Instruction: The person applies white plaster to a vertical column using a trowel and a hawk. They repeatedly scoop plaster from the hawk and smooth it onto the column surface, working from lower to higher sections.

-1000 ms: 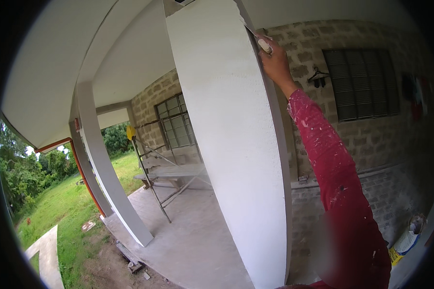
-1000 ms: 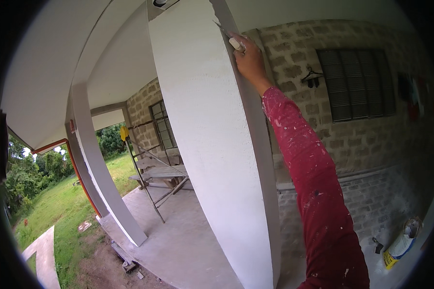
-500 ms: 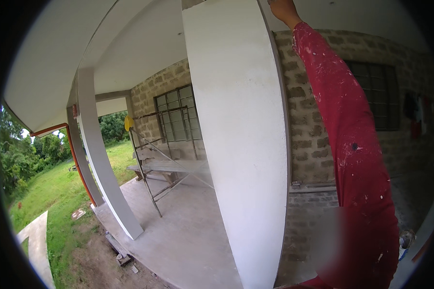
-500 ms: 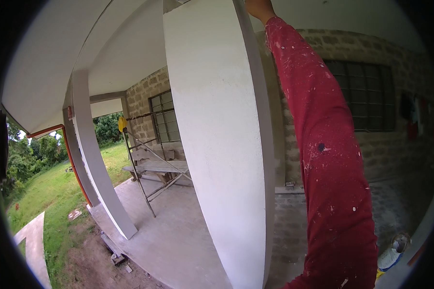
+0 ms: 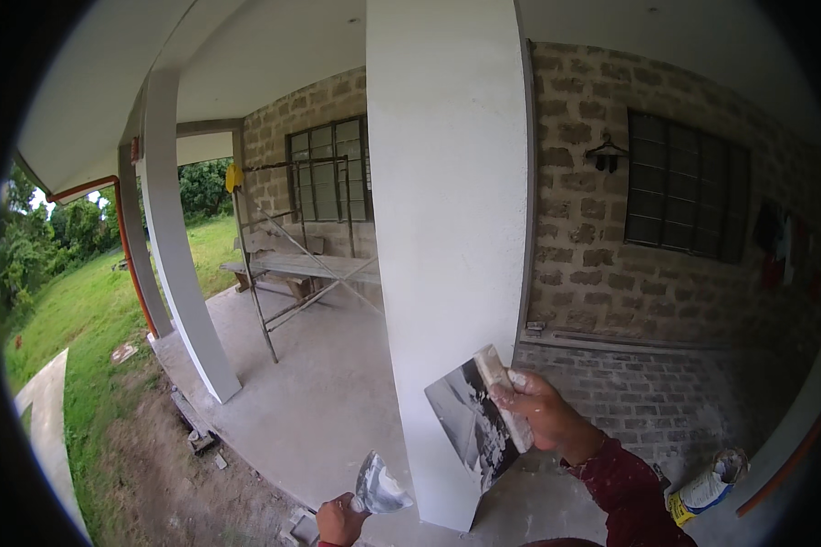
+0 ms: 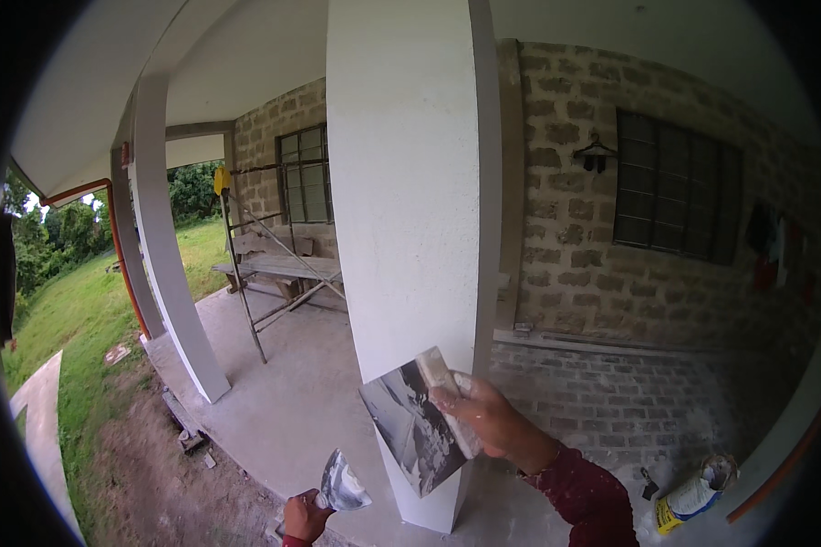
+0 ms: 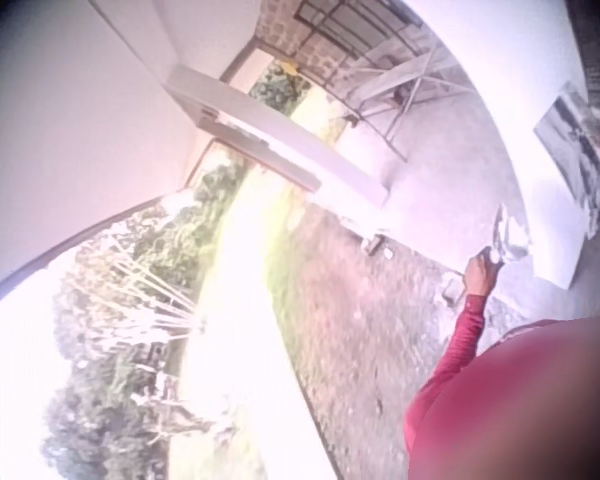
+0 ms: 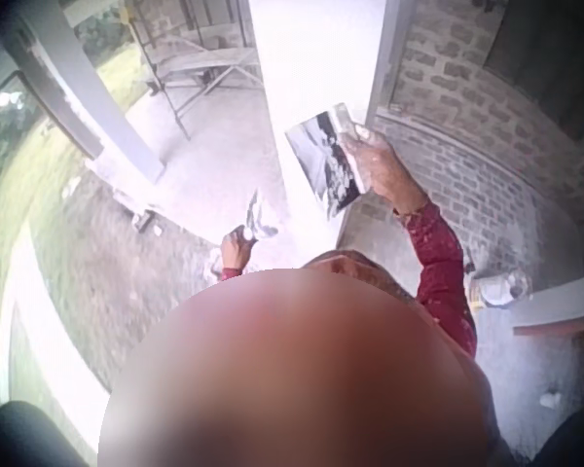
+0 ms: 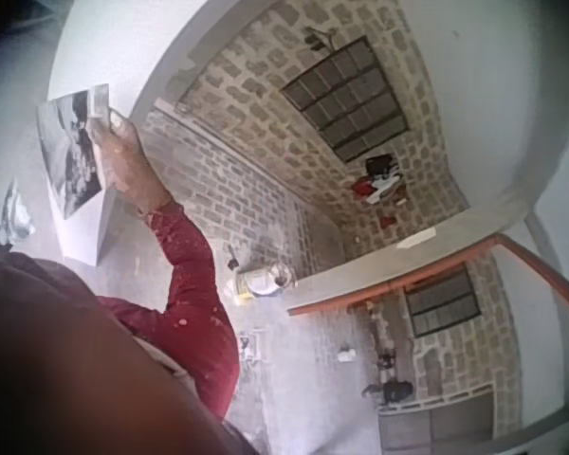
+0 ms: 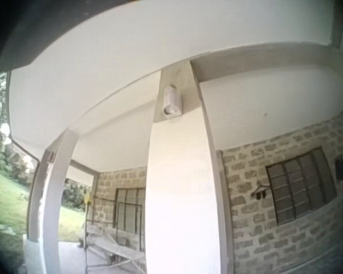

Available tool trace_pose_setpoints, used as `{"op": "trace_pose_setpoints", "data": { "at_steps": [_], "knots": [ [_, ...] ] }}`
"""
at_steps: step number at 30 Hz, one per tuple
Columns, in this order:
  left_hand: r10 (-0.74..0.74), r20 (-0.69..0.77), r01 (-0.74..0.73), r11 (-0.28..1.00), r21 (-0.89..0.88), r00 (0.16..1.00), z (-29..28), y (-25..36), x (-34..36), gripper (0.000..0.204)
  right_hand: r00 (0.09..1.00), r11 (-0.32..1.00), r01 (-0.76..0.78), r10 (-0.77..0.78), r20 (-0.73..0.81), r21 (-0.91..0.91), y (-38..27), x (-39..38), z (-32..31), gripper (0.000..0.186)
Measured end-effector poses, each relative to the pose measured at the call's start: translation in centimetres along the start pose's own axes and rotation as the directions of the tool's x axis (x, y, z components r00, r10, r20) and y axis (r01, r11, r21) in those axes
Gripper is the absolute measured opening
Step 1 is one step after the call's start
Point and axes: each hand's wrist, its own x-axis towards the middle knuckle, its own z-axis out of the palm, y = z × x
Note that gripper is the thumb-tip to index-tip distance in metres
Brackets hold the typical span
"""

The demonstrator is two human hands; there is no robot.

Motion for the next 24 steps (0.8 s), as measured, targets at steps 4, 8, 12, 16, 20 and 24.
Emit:
{"op": "trace_pose_setpoints", "data": {
  "at_steps": [4, 8, 12, 16, 20, 24],
  "knots": [
    [0.188, 0.136, -0.184, 0.982, -0.045, 0.973, -2.4, 9.8, 1.9, 0.041, 0.945, 0.939, -0.321, 0.326, -0.026, 0.123, 10.1, -2.4, -0.8, 0.034],
    [0.319, 0.168, -0.304, 0.946, -0.108, 0.933, -3.7, 12.6, 2.7, 0.040, 0.859, 0.860, -0.469, 0.497, -0.122, 0.201, 16.8, -5.7, -3.6, 0.035],
    [0.371, 0.272, -0.347, 0.928, -0.136, 0.888, -4.5, 11.0, 3.0, 0.036, 0.768, 0.826, -0.552, 0.555, -0.319, 0.110, 19.4, -9.4, -6.0, 0.035],
    [0.368, 0.189, -0.346, 0.928, -0.141, 0.910, -7.6, 7.0, 4.8, 0.033, 0.760, 0.949, -0.309, 0.207, -0.616, -0.061, 18.9, -10.8, -2.7, 0.045],
    [0.460, 0.171, -0.462, 0.887, -0.031, 0.871, -11.3, 2.6, 6.5, 0.026, 0.769, 0.941, 0.089, -0.274, -0.577, -0.328, 18.1, -8.9, 7.3, 0.042],
    [0.542, 0.207, -0.561, 0.827, 0.043, 0.815, -15.9, -3.6, 7.2, 0.021, 0.781, 0.144, 0.183, -0.622, 0.055, -0.973, 18.9, -4.8, 19.7, 0.046]
  ]
}}
